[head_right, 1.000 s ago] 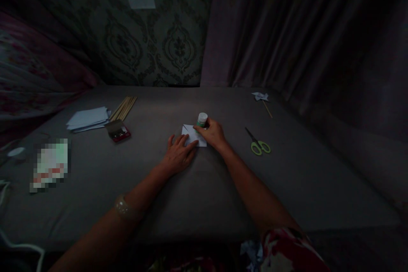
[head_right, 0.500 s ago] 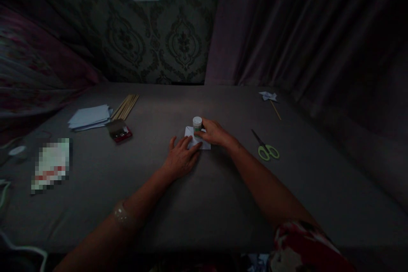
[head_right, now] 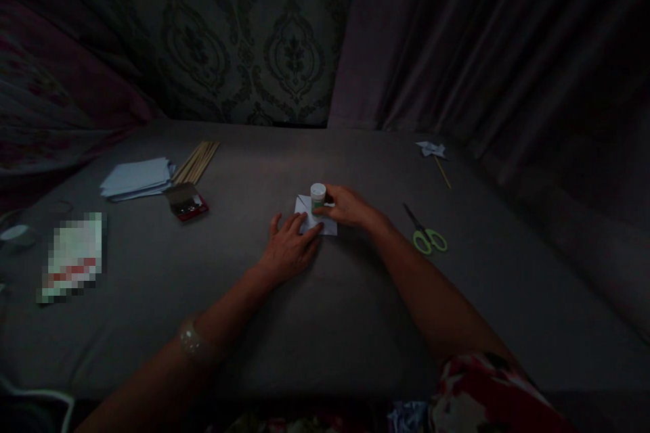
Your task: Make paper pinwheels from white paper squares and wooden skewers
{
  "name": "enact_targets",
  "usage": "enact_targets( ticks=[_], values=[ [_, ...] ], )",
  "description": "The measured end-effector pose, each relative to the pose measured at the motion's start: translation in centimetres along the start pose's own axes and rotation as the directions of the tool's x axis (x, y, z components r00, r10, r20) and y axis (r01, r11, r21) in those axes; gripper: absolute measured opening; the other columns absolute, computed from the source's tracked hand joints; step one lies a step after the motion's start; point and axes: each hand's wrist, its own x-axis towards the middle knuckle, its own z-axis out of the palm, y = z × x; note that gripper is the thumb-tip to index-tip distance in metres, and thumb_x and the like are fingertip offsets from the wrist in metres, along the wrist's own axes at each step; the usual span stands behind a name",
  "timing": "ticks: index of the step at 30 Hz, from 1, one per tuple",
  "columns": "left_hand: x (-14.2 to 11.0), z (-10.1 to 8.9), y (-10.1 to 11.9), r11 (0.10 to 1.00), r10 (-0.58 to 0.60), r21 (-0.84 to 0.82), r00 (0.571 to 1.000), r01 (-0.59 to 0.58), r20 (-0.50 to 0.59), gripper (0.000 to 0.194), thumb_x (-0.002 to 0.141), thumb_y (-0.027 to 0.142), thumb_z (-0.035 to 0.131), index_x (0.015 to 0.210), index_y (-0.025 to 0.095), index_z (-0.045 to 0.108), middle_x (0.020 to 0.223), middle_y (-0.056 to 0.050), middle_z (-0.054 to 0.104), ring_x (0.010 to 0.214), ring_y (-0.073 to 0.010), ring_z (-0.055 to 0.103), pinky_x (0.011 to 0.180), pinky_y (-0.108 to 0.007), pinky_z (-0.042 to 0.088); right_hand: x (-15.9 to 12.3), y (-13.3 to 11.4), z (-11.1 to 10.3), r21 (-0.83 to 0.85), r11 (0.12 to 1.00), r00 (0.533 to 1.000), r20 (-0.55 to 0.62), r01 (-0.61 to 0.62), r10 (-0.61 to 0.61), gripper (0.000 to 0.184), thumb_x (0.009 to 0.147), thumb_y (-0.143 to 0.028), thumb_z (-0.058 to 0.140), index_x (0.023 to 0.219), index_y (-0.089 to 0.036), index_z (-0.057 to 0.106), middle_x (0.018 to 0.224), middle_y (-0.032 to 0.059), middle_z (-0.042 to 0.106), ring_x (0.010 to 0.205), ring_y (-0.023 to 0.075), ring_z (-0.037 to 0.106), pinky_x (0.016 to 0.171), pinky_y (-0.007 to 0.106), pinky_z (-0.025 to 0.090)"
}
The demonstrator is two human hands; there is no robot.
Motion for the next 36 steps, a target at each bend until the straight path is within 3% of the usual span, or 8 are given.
enact_targets(
  ticks=[4,10,16,20,22,27,31,36],
  values=[
    [0.1,0.0,0.0,1.000,0.001,-0.004,1.000,-0.001,0.005,0.041,0.094,0.037,0.036,0.131,0.028,0.051,0.137,-0.014,0.049,0.128,-0.0301,0.042,0.107,-0.058,0.018,-1.3,-1.1,1.6,-0.171,0.982,0.990,-0.131,-0.076,0.054,0.026,0.073,-0.033,0.069,0.093,-0.018,0.062,0.088,0.0068,0.070,0.081,0.0217,0.066,0.072,0.032,0.048],
    [0.1,-0.4,0.2,1.000,0.007,0.022,1.000,-0.008,0.030,0.041,0.093,0.035,0.036,0.130,0.026,0.052,0.136,-0.016,0.050,0.129,-0.0301,0.042,0.107,-0.058,0.020,-2.1,-2.5,3.9,-0.258,0.922,0.912,-0.368,-0.288,0.183,0.032,0.077,-0.042,0.064,0.098,-0.018,0.058,0.089,0.0105,0.068,0.082,0.0245,0.064,0.071,0.034,0.047],
    [-0.1,-0.2,-0.1,1.000,0.005,-0.016,1.000,-0.005,0.010,0.041,0.093,0.037,0.038,0.128,0.025,0.055,0.135,-0.015,0.050,0.130,-0.0328,0.039,0.107,-0.059,0.018,-0.6,-0.8,1.3,-0.196,0.979,0.996,-0.082,-0.056,0.041,0.028,0.075,-0.032,0.066,0.099,-0.018,0.061,0.092,0.0081,0.069,0.083,0.0227,0.064,0.074,0.033,0.046],
    [-0.2,-0.4,-0.2,0.999,-0.023,-0.050,1.000,0.023,0.001,0.039,0.091,0.038,0.041,0.126,0.029,0.057,0.136,-0.013,0.048,0.132,-0.0357,0.033,0.105,-0.059,0.020,0.9,0.4,-0.2,-0.015,0.998,0.987,0.153,0.055,-0.052,0.023,0.073,-0.025,0.067,0.095,-0.019,0.063,0.093,0.0053,0.068,0.087,0.0202,0.062,0.078,0.032,0.045],
    [-0.3,-0.6,-0.2,0.997,-0.046,-0.061,0.999,0.046,-0.002,0.039,0.091,0.040,0.042,0.126,0.030,0.057,0.135,-0.013,0.048,0.130,-0.0356,0.033,0.104,-0.059,0.022,1.1,0.5,-0.4,0.018,0.998,0.984,0.169,0.061,-0.063,0.024,0.072,-0.025,0.067,0.095,-0.019,0.063,0.091,0.0036,0.068,0.082,0.0183,0.061,0.075,0.030,0.045],
    [-0.4,-0.7,-0.2,0.996,-0.050,-0.078,0.999,0.051,0.009,0.041,0.091,0.041,0.042,0.128,0.030,0.056,0.129,-0.013,0.051,0.126,-0.0352,0.037,0.104,-0.060,0.019,-0.2,-0.2,0.9,-0.229,0.973,0.997,-0.083,-0.021,0.002,0.029,0.071,-0.037,0.070,0.091,-0.018,0.064,0.073,0.0019,0.064,0.066,0.0165,0.056,0.070,0.031,0.040],
    [-0.3,-0.6,-0.1,0.996,-0.061,-0.071,0.998,0.062,0.021,0.042,0.091,0.041,0.041,0.129,0.030,0.055,0.130,-0.013,0.050,0.127,-0.0357,0.036,0.104,-0.060,0.019,-1.2,-1.1,2.9,-0.313,0.940,0.951,-0.306,-0.132,0.032,0.032,0.072,-0.040,0.068,0.092,-0.017,0.062,0.077,0.0046,0.066,0.070,0.0189,0.058,0.078,0.035,0.038],
    [-0.3,-0.8,-0.1,0.995,-0.057,-0.084,0.998,0.059,0.022,0.041,0.091,0.040,0.043,0.127,0.030,0.057,0.128,-0.013,0.052,0.126,-0.0353,0.037,0.104,-0.060,0.019,-1.0,-1.1,3.0,-0.326,0.933,0.957,-0.283,-0.153,0.058,0.028,0.075,-0.040,0.065,0.091,-0.018,0.063,0.077,0.0042,0.067,0.073,0.0200,0.059,0.084,0.039,0.034]
  ],
)
